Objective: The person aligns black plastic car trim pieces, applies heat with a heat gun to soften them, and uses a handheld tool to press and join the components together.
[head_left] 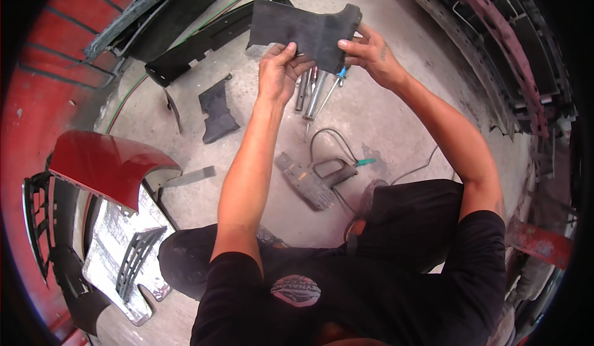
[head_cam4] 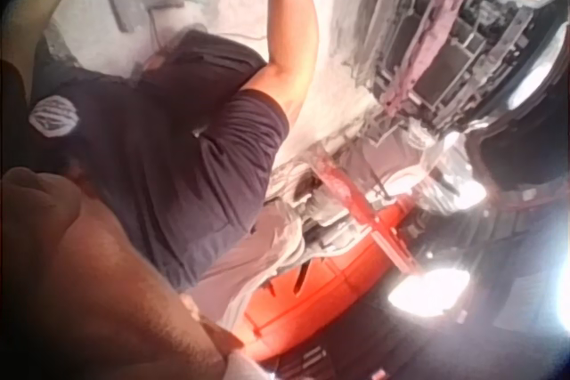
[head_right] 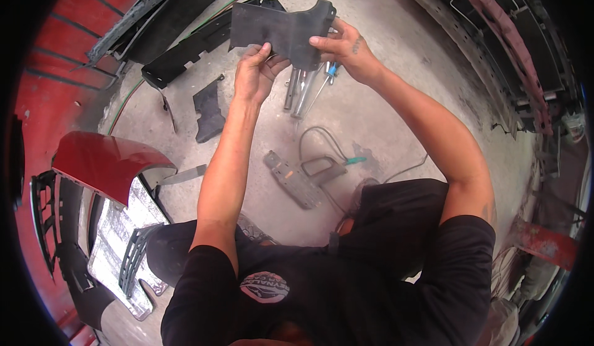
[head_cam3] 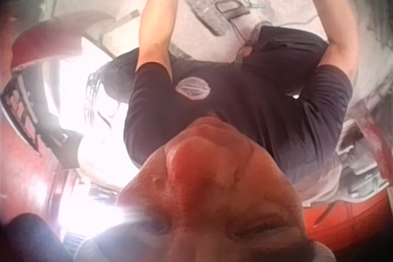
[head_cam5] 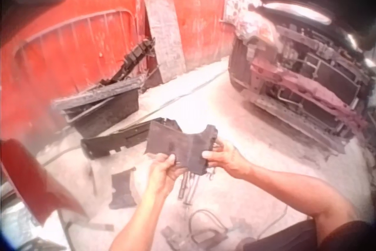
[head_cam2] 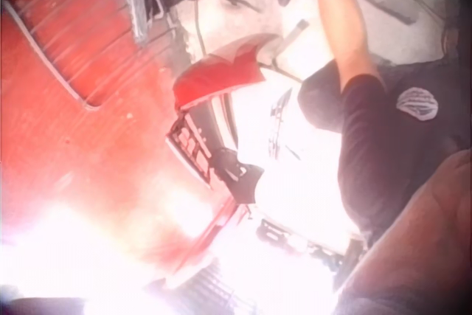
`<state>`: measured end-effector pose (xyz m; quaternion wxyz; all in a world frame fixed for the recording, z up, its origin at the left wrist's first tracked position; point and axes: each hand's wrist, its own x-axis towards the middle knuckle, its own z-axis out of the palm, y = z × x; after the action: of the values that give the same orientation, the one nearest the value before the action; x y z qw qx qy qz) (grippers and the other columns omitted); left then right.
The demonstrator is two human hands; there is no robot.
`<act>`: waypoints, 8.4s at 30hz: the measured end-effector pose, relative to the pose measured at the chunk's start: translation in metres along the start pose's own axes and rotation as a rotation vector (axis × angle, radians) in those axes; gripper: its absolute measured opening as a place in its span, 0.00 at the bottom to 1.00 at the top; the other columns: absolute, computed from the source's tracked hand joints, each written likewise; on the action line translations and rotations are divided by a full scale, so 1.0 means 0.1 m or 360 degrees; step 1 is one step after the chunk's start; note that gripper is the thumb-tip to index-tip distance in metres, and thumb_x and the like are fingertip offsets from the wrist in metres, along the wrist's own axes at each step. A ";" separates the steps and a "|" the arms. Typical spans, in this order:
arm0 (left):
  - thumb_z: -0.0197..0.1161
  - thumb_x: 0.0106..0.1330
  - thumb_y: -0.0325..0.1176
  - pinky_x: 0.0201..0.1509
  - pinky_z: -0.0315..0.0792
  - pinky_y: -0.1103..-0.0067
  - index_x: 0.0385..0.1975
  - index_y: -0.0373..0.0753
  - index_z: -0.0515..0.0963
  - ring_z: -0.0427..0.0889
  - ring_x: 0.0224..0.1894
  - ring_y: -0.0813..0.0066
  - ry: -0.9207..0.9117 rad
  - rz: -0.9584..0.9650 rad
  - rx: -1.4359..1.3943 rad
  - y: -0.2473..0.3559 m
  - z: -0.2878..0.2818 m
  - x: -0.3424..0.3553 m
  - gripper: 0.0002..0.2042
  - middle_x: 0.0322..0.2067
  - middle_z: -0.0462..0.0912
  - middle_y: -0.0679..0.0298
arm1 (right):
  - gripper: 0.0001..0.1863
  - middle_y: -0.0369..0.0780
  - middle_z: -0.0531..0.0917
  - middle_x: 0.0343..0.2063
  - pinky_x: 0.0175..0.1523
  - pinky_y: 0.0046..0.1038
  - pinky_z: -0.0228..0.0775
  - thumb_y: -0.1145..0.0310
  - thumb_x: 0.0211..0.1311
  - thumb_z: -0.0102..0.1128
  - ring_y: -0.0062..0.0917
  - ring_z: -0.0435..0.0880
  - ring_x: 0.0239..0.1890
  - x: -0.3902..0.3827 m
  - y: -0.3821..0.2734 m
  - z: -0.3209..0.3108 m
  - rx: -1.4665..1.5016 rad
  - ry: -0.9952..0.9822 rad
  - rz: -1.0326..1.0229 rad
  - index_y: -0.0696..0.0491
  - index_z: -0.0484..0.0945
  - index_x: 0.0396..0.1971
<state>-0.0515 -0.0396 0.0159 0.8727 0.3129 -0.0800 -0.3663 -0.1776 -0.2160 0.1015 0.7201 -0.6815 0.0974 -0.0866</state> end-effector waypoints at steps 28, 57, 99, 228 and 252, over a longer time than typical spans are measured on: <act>0.40 0.72 0.22 0.52 0.85 0.62 0.58 0.27 0.68 0.83 0.54 0.50 -0.0032 -0.0025 -0.0005 0.03 -0.01 0.03 0.18 0.54 0.79 0.45 | 0.15 0.50 0.83 0.37 0.44 0.40 0.75 0.74 0.61 0.66 0.47 0.83 0.41 -0.14 0.05 0.36 -0.1530 -0.0370 -0.0923 0.60 0.78 0.47; 0.64 0.63 0.18 0.59 0.76 0.71 0.65 0.26 0.59 0.83 0.50 0.64 -0.0048 0.0105 0.0095 -0.04 -0.04 0.06 0.31 0.48 0.82 0.48 | 0.28 0.41 0.84 0.39 0.50 0.28 0.71 0.51 0.70 0.58 0.23 0.78 0.43 -0.02 0.04 0.06 -0.1051 -0.0045 -0.0051 0.65 0.80 0.52; 0.58 0.64 0.14 0.62 0.76 0.68 0.60 0.32 0.62 0.81 0.55 0.61 -0.0028 0.0279 0.0141 -0.05 0.16 -0.01 0.24 0.55 0.76 0.49 | 0.25 0.35 0.79 0.20 0.34 0.28 0.68 0.51 0.64 0.68 0.18 0.74 0.27 0.06 0.26 -0.18 -0.1059 -0.0057 0.0098 0.63 0.86 0.29; 0.73 0.53 0.27 0.42 0.72 0.67 0.35 0.34 0.72 0.79 0.35 0.59 -0.1095 -0.0457 0.3017 0.83 -1.10 -0.05 0.15 0.30 0.79 0.54 | 0.26 0.40 0.84 0.37 0.37 0.24 0.76 0.56 0.74 0.48 0.20 0.81 0.32 -0.92 0.64 0.10 -0.0209 0.0047 0.0792 0.62 0.75 0.59; 0.57 0.63 0.25 0.46 0.80 0.65 0.46 0.40 0.77 0.79 0.50 0.57 -0.1627 -0.0116 0.3688 0.48 -1.31 -1.52 0.12 0.46 0.79 0.59 | 0.26 0.45 0.83 0.47 0.57 0.29 0.70 0.56 0.72 0.50 0.29 0.80 0.49 -0.76 0.95 0.34 -0.0427 -0.0323 0.0713 0.63 0.77 0.56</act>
<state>-0.0839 0.1545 -0.0457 -0.0527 0.7163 -0.6709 -0.1844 -0.2425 -0.1582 0.0099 0.6306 -0.7376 0.1835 0.1571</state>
